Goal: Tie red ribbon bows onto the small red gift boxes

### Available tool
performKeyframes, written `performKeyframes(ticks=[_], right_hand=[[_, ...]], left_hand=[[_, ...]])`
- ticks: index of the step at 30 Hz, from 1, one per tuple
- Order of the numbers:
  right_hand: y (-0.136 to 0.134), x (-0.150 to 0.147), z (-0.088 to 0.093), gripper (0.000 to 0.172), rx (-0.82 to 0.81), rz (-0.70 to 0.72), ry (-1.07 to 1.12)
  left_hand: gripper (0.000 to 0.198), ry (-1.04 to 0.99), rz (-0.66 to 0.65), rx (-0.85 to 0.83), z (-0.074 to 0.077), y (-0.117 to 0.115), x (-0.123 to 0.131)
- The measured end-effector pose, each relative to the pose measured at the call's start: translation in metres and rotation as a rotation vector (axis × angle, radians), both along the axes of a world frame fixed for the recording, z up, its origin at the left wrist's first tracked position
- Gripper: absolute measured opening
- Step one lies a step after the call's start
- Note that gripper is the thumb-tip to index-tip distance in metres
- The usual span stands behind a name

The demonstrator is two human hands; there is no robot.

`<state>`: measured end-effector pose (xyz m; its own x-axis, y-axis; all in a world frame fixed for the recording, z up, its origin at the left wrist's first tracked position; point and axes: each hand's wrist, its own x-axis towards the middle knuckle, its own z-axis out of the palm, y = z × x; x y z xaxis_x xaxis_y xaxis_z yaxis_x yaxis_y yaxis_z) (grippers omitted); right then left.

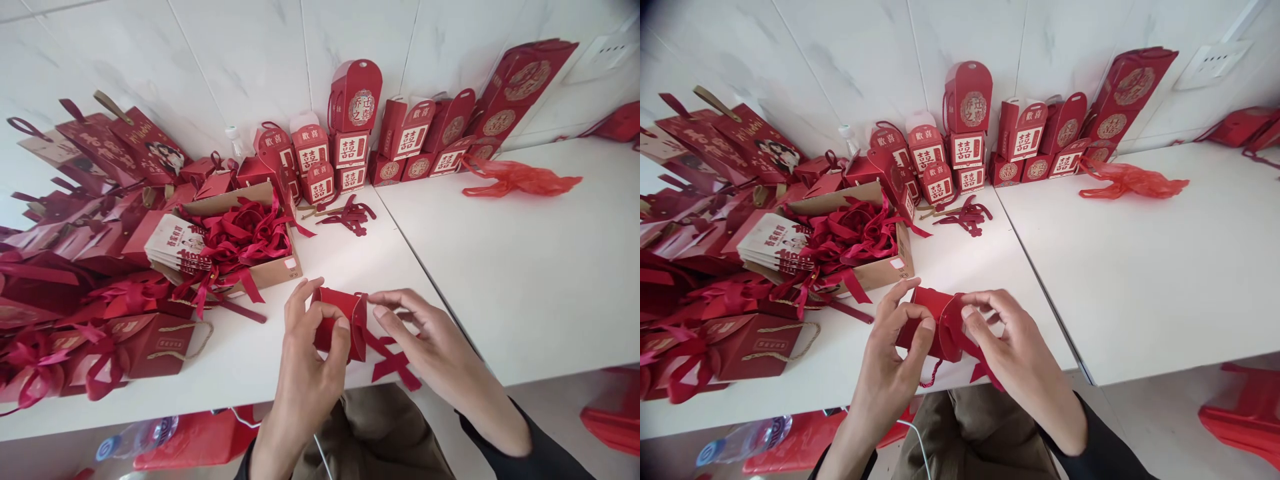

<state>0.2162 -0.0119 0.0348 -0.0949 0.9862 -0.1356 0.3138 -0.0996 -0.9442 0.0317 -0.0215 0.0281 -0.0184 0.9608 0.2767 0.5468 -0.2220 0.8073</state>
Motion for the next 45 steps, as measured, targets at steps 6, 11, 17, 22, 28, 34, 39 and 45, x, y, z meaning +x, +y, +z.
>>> performKeyframes(ticks=[6,11,17,22,28,34,39,45], right_hand=[[0.002,-0.018,0.009,0.027,0.306,0.124,-0.181],[0.013,-0.032,0.012,0.020,0.336,0.203,-0.179],[0.025,-0.040,0.001,0.016,0.447,0.142,-0.336],[0.029,-0.046,-0.004,0.016,0.495,0.118,-0.435],[0.031,-0.048,-0.005,0.015,0.531,0.084,-0.502],[0.029,-0.050,-0.006,0.016,0.587,0.058,-0.557],[0.029,-0.051,-0.005,0.014,0.565,0.059,-0.510],[0.030,-0.050,-0.006,0.017,0.496,0.092,-0.423]], left_hand=[[0.017,-0.212,0.030,0.000,-0.001,-0.007,-0.004],[0.011,-0.361,0.054,-0.029,-0.011,-0.011,-0.008],[0.017,-0.466,0.202,-0.105,-0.017,-0.010,-0.012],[0.015,-0.588,0.242,-0.195,-0.017,-0.007,-0.013],[0.014,-0.599,0.204,-0.157,-0.024,-0.005,-0.015],[0.015,-0.494,0.220,-0.155,-0.024,-0.008,-0.015],[0.017,-0.457,0.203,-0.156,-0.025,-0.008,-0.013],[0.019,-0.453,0.210,-0.159,-0.021,-0.005,-0.012]])
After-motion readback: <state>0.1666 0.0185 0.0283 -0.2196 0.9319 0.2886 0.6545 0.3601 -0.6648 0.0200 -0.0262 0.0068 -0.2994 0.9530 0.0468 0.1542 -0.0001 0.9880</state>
